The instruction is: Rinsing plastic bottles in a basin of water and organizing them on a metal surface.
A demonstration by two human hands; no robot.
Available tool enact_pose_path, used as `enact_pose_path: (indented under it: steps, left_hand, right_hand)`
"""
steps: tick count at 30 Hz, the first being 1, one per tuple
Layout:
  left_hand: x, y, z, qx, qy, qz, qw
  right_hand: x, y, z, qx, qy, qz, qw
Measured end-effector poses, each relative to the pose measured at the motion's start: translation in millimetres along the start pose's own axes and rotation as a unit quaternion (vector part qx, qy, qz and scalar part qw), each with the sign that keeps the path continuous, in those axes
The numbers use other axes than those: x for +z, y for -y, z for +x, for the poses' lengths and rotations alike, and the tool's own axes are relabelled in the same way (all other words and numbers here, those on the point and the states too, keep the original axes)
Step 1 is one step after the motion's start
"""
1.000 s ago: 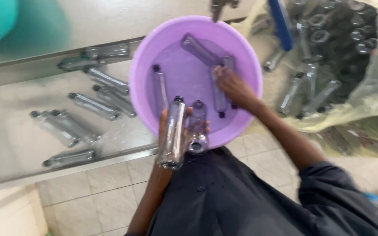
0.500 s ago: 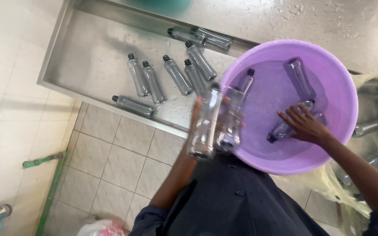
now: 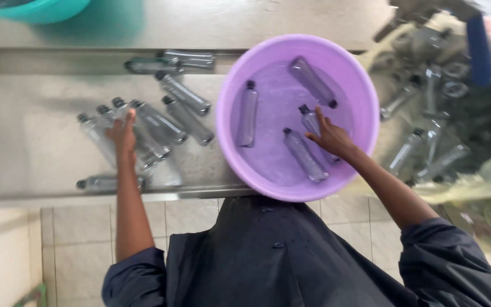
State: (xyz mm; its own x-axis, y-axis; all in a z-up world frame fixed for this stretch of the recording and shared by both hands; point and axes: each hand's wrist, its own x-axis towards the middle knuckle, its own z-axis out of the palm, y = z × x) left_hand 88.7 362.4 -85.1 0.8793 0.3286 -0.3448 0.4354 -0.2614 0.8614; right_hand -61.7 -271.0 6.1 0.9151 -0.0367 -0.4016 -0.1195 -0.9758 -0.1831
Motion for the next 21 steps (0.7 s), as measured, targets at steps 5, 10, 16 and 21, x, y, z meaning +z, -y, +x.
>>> enact_pose_path:
  steps: [5, 10, 16, 21]
  left_hand:
    - [19.8, -16.4, 4.6, -0.019, -0.035, 0.191, 0.981]
    - [76.6, -100.6, -99.4, 0.231, -0.106, 0.023, 0.967]
    - [288.7, -68.6, -212.9, 0.205, 0.306, 0.071, 0.927]
    - [374.4, -31.1, -151.0, 0.051, 0.313, 0.094, 0.944]
  right_hand:
    - [2.8, 33.7, -21.8, 0.070, -0.080, 0.160, 0.981]
    - [25.6, 88.4, -18.4, 0.119, -0.098, 0.176, 0.972]
    - [85.4, 73.2, 32.0, 0.115, -0.138, 0.293, 0.939]
    - [51.7, 85.8, 39.1, 0.057, -0.095, 0.418, 0.902]
